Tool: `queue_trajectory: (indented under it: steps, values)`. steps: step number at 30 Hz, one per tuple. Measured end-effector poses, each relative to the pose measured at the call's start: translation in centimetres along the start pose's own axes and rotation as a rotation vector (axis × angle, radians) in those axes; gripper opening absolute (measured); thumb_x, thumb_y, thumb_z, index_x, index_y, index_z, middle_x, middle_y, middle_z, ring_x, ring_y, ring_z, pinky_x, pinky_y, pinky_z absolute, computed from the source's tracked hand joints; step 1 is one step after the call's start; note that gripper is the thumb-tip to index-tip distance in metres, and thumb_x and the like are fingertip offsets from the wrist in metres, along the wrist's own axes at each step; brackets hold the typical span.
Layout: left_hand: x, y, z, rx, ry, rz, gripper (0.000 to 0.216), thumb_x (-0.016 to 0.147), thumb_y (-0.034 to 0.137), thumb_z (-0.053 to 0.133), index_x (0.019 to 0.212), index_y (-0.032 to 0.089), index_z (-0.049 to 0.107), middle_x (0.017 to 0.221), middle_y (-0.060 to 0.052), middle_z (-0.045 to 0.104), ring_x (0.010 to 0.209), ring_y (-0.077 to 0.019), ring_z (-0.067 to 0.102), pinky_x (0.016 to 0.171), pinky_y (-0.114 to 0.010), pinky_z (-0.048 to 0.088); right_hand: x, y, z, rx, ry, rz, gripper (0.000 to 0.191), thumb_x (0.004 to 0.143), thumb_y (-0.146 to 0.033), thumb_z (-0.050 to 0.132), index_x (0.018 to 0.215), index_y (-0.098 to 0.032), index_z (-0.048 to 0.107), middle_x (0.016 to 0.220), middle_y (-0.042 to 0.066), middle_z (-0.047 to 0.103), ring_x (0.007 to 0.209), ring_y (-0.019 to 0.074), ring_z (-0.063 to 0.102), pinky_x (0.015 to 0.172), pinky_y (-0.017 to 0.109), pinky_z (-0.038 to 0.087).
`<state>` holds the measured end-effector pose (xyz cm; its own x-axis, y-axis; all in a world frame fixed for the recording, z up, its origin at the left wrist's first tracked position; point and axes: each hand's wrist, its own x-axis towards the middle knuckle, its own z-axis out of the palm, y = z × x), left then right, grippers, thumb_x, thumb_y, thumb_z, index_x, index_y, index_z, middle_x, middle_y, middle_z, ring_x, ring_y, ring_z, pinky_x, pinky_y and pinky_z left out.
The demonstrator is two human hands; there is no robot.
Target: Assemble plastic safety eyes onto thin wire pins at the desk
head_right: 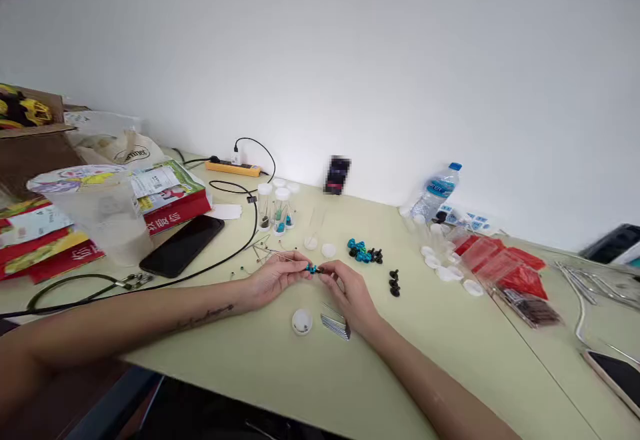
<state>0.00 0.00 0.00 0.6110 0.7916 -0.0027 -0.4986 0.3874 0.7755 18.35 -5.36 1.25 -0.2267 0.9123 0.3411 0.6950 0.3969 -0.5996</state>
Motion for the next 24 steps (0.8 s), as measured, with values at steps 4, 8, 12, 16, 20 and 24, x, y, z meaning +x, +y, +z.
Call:
queue_trajectory:
  steps: [4,8,12,16,20,24]
  values:
    - [-0.14,0.10,-0.04,-0.016,-0.005,0.002,0.014,0.068,0.014,0.070,0.078,0.008,0.062,0.080,-0.006,0.064,0.073,-0.0127,0.063,0.081,-0.025,0.046,-0.04,-0.21,-0.18,0.036,0.035,-0.021,0.027,0.093,-0.034,0.035,0.106,-0.022,0.055,0.095,0.004,0.061,0.088,0.0172,0.056,0.078,0.028,0.043]
    - [-0.17,0.05,-0.29,-0.012,-0.015,-0.003,0.015,0.068,0.016,0.070,0.079,0.009,0.062,0.081,-0.006,0.065,0.077,-0.0142,0.064,0.084,-0.026,0.046,-0.07,-0.45,-0.21,0.050,0.032,-0.055,0.030,0.094,-0.032,0.031,0.102,-0.022,0.058,0.087,0.003,0.060,0.082,0.0166,0.056,0.075,0.028,0.042]
    - [-0.13,0.02,-0.69,-0.013,-0.014,-0.003,0.017,0.068,0.018,0.071,0.080,0.010,0.062,0.084,-0.006,0.066,0.081,-0.0155,0.065,0.087,-0.028,0.045,0.01,-0.53,-0.04,0.061,0.069,-0.047,0.031,0.094,-0.032,0.031,0.106,-0.023,0.057,0.087,0.003,0.060,0.082,0.0163,0.056,0.075,0.027,0.041]
    - [-0.19,0.10,-0.76,0.004,-0.012,0.002,0.020,0.066,0.019,0.073,0.081,0.010,0.062,0.084,-0.006,0.066,0.080,-0.0161,0.065,0.090,-0.030,0.044,0.03,-0.57,0.11,0.063,0.088,-0.041,0.031,0.094,-0.033,0.031,0.106,-0.021,0.057,0.084,0.003,0.060,0.079,0.0165,0.056,0.072,0.028,0.041]
    - [-0.31,0.17,-0.59,0.018,-0.012,0.006,0.021,0.065,0.020,0.074,0.080,0.010,0.064,0.082,-0.006,0.066,0.080,-0.0164,0.065,0.092,-0.031,0.044,0.00,-0.68,0.11,0.057,0.082,-0.035,0.032,0.094,-0.034,0.031,0.103,-0.021,0.059,0.081,0.003,0.060,0.080,0.0168,0.057,0.073,0.028,0.042]
    - [-0.39,0.22,-0.44,0.016,-0.027,0.022,0.021,0.064,0.020,0.074,0.081,0.010,0.065,0.085,-0.006,0.066,0.081,-0.0171,0.065,0.092,-0.033,0.044,0.06,-0.77,0.03,0.082,0.099,-0.066,0.031,0.094,-0.034,0.032,0.107,-0.022,0.058,0.083,0.004,0.060,0.083,0.0177,0.056,0.076,0.029,0.041]
